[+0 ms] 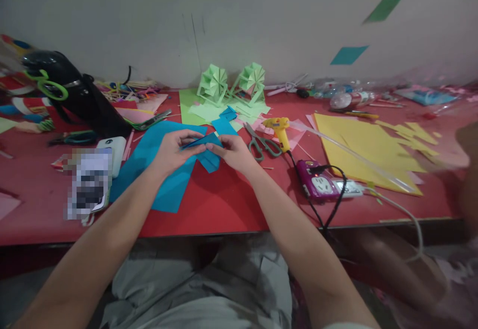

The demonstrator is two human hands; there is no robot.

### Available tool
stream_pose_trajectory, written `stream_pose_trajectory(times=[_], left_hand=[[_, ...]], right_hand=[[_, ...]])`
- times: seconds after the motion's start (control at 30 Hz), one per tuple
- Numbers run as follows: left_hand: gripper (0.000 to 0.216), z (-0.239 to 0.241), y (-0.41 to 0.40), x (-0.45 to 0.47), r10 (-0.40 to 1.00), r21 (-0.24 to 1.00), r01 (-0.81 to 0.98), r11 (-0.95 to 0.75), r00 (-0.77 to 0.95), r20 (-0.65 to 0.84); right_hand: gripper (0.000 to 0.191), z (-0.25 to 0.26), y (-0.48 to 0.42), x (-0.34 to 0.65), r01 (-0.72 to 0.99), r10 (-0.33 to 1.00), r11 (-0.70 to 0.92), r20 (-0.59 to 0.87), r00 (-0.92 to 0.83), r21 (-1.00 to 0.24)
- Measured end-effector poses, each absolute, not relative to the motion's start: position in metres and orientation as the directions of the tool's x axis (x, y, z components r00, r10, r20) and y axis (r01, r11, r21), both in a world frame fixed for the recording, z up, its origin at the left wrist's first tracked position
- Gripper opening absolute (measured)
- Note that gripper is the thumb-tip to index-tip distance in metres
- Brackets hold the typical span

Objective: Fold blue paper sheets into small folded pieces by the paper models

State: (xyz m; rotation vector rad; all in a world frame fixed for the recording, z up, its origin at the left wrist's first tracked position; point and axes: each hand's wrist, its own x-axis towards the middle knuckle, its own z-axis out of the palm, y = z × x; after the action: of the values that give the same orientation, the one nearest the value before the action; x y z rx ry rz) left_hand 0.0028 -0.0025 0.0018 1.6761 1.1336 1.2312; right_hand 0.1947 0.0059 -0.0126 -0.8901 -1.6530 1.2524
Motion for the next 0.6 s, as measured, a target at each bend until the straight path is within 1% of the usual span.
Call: stream_pose_trajectory(times=[0.07,0.23,0.37,0.5,0.6], left_hand=[[0.038,0.003,-0.003,0.002,0.951,0.933,0.204,-0.295,0.154,0.267],[0.045,0.009,-0.003,-0.003,0.985,0.99,0.07,-0.126,0.125,0.116],[0.046,0.013,-0.003,-0.008,0.984,0.992,0.066,-0.105,0.152,0.094],[0.048,0.014,-0.001,-0.012,0.986,0.989,0.113,-0.094,0.151,0.077],[0.047,0.016,-0.001,-0.017,0.983,0.991,0.1,-0.085,0.169,0.067]], right_hand=[[0.044,-0.013,0.006,0.195,0.055,0.904,0.255,0.217,-0.369,-0.965],[0.045,-0.013,0.008,0.2,0.096,0.919,0.257,0.213,-0.331,-0.961],[0.045,-0.012,0.009,0.201,0.146,0.921,0.271,0.212,-0.327,-0.952],[0.044,-0.011,0.008,0.199,0.138,0.909,0.306,0.246,-0.336,-0.942],[0.046,-0.012,0.008,0.2,0.149,0.912,0.314,0.254,-0.321,-0.938]])
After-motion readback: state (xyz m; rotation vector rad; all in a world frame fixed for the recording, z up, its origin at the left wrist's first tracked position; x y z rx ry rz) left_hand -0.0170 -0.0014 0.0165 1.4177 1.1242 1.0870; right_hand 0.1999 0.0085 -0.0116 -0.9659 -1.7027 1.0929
